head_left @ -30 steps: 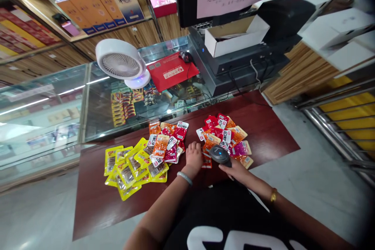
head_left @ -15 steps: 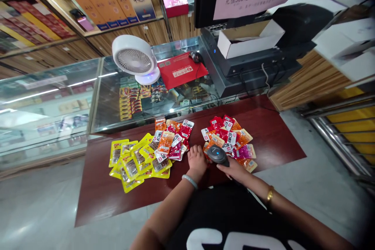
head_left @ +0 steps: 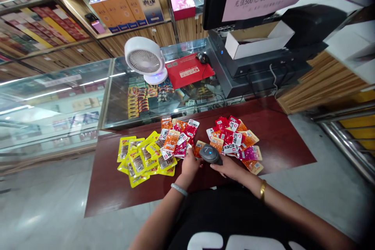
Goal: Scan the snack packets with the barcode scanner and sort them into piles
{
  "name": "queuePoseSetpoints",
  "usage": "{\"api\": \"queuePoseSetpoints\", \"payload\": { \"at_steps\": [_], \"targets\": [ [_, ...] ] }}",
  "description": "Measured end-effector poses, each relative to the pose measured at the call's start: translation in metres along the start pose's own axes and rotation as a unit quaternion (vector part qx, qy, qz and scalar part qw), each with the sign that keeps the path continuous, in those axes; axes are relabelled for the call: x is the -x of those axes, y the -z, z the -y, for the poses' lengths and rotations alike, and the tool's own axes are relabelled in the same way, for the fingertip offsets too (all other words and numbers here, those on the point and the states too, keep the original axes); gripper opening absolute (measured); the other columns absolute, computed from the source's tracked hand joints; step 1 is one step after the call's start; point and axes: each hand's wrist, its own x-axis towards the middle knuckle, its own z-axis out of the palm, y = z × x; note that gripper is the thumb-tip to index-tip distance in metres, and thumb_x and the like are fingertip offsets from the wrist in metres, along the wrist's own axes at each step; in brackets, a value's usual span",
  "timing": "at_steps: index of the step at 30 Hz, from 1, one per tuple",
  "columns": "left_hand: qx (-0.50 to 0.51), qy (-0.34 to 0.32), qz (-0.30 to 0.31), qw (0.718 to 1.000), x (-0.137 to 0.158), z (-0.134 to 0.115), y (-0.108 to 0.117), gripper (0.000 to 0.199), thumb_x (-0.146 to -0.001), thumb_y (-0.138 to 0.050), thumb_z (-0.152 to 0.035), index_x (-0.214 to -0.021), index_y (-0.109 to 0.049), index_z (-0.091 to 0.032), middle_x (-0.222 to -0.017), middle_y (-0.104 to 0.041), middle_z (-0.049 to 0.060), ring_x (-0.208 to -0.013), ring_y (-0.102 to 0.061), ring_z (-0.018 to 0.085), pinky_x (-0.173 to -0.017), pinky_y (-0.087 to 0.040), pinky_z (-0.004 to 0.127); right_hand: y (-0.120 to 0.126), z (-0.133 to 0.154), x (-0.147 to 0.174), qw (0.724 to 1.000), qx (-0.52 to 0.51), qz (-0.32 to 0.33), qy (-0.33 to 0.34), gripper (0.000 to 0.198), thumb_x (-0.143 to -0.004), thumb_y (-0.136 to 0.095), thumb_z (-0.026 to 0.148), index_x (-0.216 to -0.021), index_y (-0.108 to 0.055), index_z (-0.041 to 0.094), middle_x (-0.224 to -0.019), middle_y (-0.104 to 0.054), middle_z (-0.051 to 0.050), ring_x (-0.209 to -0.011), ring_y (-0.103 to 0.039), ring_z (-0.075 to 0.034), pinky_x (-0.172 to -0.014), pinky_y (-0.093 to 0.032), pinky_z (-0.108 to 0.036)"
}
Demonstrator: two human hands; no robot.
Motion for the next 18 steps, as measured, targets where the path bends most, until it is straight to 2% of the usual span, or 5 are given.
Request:
{"api": "queuePoseSetpoints", "payload": {
  "at_steps": [5,8,14,16,18],
  "targets": [
    [0.011,0.002,-0.015,1.0,0.008,0.003,0.008,0.051,-0.08,-0.066,-0.037,-0.119,-0.043,-0.015,-0.106,-0.069,0.015,-0.098,-0.067,0.024,-0.073,-0.045,0.027,-0.013,0.005,-0.007,1.0,-0.002,0.003,0.001,0.035,-0.074,-0.072,0.036,-0.104,-0.07,0.019,-0.095,-0.076,-0.008,-0.093,-0.069,-0.029,-0.083,-0.054,-0.043],
    [0.016,0.026,-0.035,0.999,0.011,0.009,0.026,0.058,-0.081,-0.066,-0.042,-0.125,-0.04,-0.015,-0.102,-0.07,0.014,-0.094,-0.068,0.025,-0.072,-0.045,0.028,-0.013,0.004,-0.005,1.0,-0.004,0.002,-0.005,0.037,-0.074,-0.071,0.038,-0.106,-0.07,0.02,-0.085,-0.076,-0.006,-0.085,-0.069,-0.028,-0.078,-0.055,-0.04],
    [-0.075,0.074,-0.196,0.975,0.003,0.041,0.082,0.061,-0.086,-0.052,-0.052,-0.131,-0.042,-0.011,-0.106,-0.067,0.018,-0.099,-0.064,0.032,-0.082,-0.046,0.038,0.002,-0.002,0.007,0.999,0.006,-0.038,-0.021,0.043,-0.07,-0.074,0.041,-0.108,-0.069,0.019,-0.093,-0.076,-0.007,-0.096,-0.068,-0.03,-0.085,-0.052,-0.042],
    [-0.114,0.079,-0.234,0.962,-0.002,0.05,0.093,0.06,-0.084,-0.055,-0.05,-0.129,-0.045,-0.011,-0.113,-0.064,0.019,-0.11,-0.058,0.034,-0.091,-0.043,0.043,0.006,-0.006,0.011,0.999,0.007,-0.049,-0.024,0.043,-0.071,-0.073,0.042,-0.106,-0.069,0.019,-0.094,-0.076,-0.008,-0.096,-0.068,-0.031,-0.085,-0.052,-0.042],
    [-0.143,0.09,-0.28,0.945,-0.005,0.05,0.095,0.067,-0.081,-0.06,-0.048,-0.134,-0.042,-0.013,-0.129,-0.054,0.02,-0.122,-0.047,0.037,-0.101,-0.035,0.048,0.01,-0.011,0.015,0.998,0.001,-0.054,-0.022,0.044,-0.07,-0.073,0.043,-0.107,-0.068,0.019,-0.091,-0.076,-0.008,-0.09,-0.069,-0.03,-0.081,-0.052,-0.041]
  ]
}}
